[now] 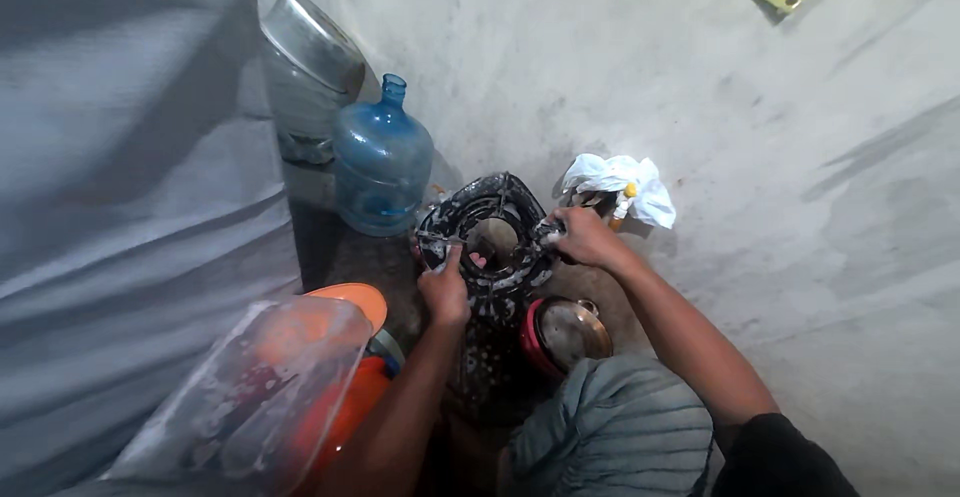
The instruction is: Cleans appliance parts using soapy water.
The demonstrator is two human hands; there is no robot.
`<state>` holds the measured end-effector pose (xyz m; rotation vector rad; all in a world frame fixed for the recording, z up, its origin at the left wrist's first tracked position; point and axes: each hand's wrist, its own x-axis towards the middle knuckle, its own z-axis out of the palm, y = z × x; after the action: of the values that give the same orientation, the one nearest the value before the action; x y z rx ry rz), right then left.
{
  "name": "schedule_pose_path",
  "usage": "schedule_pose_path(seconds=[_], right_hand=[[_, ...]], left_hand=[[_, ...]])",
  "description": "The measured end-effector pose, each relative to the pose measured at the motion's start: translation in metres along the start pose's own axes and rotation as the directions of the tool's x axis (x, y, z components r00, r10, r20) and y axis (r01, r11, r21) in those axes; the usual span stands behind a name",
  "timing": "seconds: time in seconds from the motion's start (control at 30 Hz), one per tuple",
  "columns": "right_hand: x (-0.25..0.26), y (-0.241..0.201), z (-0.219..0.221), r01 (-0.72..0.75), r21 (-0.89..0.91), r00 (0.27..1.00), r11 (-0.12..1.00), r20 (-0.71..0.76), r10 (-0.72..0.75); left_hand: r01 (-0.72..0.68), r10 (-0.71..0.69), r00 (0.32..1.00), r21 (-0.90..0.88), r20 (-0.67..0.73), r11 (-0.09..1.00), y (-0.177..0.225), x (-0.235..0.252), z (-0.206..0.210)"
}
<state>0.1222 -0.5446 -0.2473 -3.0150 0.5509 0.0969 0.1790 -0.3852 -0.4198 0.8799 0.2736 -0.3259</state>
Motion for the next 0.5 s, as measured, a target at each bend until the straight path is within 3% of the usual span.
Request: schedule_pose_path(seconds=[0.17,0.27,0.33,0.4,0.5], right_hand=[[-0.024,0.023,-0.022,0.021,0.383,0.949,0.923,-0.297,0.102],[-0.025,0.019,-0.013,0.110,0.588,0.943,0.802,-0.316,0.102],[-0.023,0.005,-0.002,0.177,0.605,0.957,0.776,-0.290,0.008],[-0.026,-0.018,0.009,0.303,0.550,0.944,0.778,-0.286,-0.166],[-0.029,-0.049,0.029,0.538,0.446,0.843,0.716,-0.295,-0.450]], left_hand=[[0.175,-0.173,0.983,0.025,-0.063,0.984,-0.001,0.004,-0.001],[0.276,-0.277,0.961,0.150,-0.016,0.949,-0.007,0.006,-0.008],[0.338,-0.356,0.932,0.191,0.070,0.922,-0.018,0.006,-0.011],[0.457,-0.469,0.859,0.105,0.208,0.883,-0.030,0.008,-0.015],[0.708,-0.562,0.662,-0.168,0.496,0.686,-0.036,0.005,-0.021]])
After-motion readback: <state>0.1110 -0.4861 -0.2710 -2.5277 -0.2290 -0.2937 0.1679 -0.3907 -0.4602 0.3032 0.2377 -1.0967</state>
